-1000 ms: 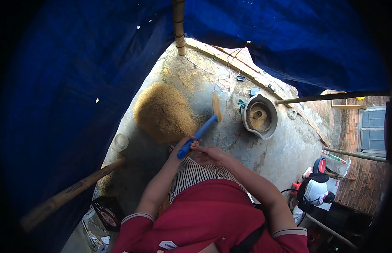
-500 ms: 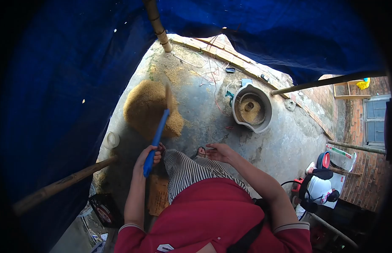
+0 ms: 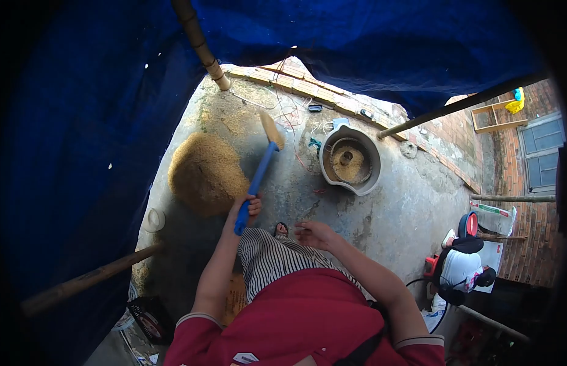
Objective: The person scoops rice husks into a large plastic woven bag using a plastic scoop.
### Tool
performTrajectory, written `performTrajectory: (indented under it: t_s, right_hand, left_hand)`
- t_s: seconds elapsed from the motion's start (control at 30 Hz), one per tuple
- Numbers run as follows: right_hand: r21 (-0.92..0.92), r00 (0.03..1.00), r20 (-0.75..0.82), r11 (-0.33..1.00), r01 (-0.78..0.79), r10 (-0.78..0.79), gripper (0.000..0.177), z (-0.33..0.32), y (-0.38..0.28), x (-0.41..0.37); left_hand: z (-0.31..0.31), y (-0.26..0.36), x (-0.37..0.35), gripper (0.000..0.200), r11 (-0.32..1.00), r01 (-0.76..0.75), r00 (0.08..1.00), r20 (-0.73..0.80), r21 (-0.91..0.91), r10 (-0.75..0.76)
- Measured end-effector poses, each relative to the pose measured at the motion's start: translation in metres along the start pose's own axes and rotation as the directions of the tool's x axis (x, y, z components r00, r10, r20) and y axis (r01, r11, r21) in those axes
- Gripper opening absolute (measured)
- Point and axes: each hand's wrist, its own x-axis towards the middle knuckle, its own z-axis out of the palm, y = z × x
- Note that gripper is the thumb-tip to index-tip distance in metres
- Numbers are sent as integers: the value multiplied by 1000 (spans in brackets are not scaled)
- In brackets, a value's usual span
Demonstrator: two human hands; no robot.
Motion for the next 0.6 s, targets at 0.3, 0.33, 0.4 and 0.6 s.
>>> performTrajectory:
  t_s: [0.3,0.33,0.4,0.6]
  right_hand:
    - [132,996,-94,991,11,1,28,-28,1,0]
    - [120,995,-96,993,4,7,28,-25,-2,2]
    - [100,995,-97,995,-7,17,28,-17,-10,6]
    - [50,997,-76,998,38,-34,28,15,-32,21]
  left_hand:
    - [-40,-1,39,16,996,-72,987,-147,-48,64]
    - [-44,9,26,12,985,-129,982,-150,-113,111]
    - [-50,32,1,10,979,-142,983,-137,-144,123]
    - [-40,61,-64,17,976,-142,990,-43,-167,137]
